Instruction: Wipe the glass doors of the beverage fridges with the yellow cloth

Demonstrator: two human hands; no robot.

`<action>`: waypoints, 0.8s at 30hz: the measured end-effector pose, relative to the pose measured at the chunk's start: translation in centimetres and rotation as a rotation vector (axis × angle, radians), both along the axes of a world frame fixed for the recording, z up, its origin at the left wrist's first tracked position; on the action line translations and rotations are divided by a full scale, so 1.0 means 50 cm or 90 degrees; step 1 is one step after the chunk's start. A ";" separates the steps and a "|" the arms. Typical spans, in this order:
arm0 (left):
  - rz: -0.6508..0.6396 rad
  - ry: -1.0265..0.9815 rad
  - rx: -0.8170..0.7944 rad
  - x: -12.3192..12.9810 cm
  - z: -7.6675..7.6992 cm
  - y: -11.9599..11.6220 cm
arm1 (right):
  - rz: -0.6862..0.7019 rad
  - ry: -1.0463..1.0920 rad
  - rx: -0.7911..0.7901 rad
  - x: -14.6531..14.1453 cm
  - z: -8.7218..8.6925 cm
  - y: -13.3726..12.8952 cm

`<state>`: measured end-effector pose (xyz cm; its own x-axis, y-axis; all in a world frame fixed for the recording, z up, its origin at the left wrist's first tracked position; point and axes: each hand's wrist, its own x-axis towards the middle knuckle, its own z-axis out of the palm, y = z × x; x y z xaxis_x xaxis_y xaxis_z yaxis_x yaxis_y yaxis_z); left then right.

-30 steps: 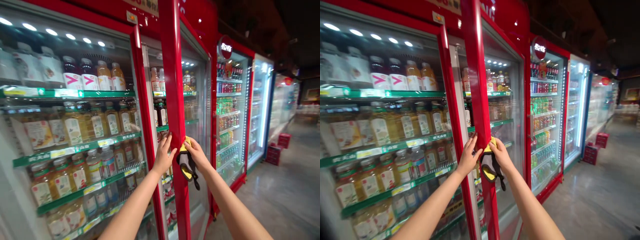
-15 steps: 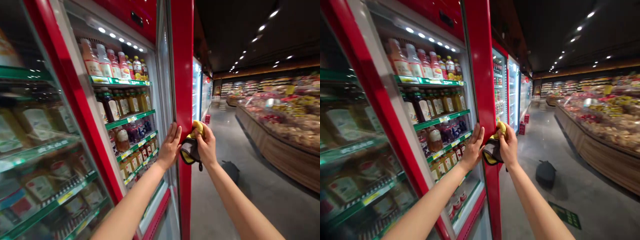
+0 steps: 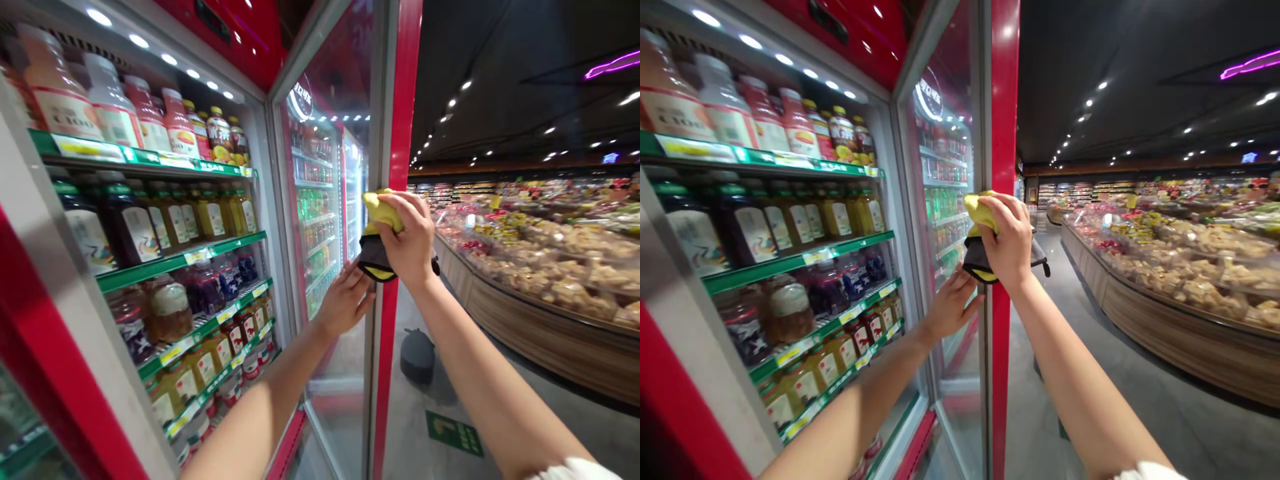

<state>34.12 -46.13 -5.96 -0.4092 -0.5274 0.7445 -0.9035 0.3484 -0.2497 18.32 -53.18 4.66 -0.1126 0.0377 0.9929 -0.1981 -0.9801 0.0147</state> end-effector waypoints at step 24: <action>0.004 -0.069 -0.209 0.197 0.163 -0.479 | -0.468 -0.001 0.078 -0.007 -0.045 -0.302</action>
<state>43.97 -70.06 2.20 -0.4927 -0.2694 0.8274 -0.8674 0.2287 -0.4420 17.99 -68.31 2.40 -0.1019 -0.0069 0.9948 -0.8034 -0.5892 -0.0864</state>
